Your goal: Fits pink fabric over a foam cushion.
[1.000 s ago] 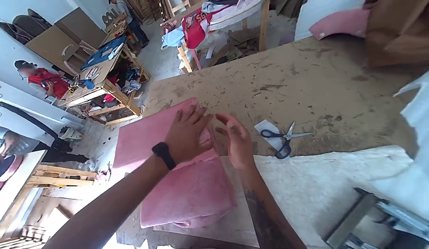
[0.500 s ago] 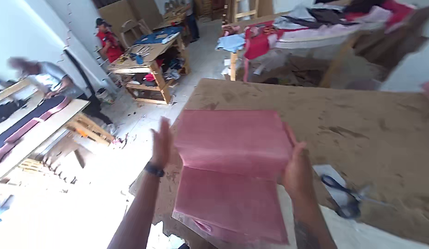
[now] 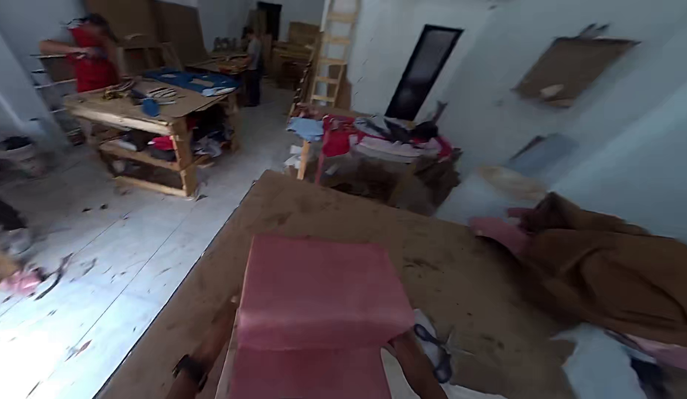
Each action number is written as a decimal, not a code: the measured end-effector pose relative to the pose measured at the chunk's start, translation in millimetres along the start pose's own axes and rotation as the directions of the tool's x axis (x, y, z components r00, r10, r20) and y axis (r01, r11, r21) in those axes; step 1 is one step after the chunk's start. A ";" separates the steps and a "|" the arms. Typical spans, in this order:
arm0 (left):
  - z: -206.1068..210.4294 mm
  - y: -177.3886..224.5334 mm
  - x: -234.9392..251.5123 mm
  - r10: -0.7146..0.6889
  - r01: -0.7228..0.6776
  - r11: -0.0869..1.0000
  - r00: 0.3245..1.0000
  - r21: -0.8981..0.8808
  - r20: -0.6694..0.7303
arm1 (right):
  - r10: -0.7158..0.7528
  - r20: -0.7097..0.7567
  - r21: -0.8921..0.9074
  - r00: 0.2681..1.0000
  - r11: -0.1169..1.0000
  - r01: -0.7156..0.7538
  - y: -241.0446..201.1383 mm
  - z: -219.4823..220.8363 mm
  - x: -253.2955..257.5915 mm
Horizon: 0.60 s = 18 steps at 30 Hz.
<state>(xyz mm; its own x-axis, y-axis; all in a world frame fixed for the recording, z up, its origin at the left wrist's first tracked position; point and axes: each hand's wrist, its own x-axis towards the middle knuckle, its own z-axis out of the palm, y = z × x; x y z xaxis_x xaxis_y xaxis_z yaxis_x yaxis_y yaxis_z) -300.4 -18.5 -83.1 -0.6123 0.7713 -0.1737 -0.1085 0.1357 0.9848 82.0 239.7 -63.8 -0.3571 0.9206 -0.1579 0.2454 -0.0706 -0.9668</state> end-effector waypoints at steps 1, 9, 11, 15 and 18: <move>-4.4 12.6 11.4 0.134 -0.134 0.989 0.991 -0.060 0.002 | -0.141 -0.026 0.119 0.990 0.983 0.143 -15.7 -1.0 9.7; 33.4 127.6 76.8 0.479 -0.439 0.874 0.847 -0.206 0.228 | -0.409 0.259 0.326 0.875 0.890 0.320 -124.6 28.5 98.7; 28.1 121.3 86.9 0.425 -0.376 0.898 0.875 -0.227 0.231 | -0.410 0.304 0.435 0.860 0.863 0.257 -102.9 32.5 121.5; 11.7 133.1 110.9 0.298 -0.259 0.954 0.863 -0.149 0.407 | -0.370 0.231 0.408 0.900 0.876 0.255 -93.7 26.7 124.7; 14.2 172.9 133.2 0.140 -0.258 0.961 0.764 0.099 0.630 | -0.459 0.147 0.434 0.876 0.826 0.360 -81.6 11.7 114.7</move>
<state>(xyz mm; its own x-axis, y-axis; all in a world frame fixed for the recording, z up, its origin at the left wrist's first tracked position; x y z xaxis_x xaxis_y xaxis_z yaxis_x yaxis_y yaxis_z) -389.6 116.5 64.0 0.0107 0.9999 0.0057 0.1317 -0.0071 0.9913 10.5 346.6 -5.3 -0.5583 0.7825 0.2758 -0.3166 0.1063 -0.9426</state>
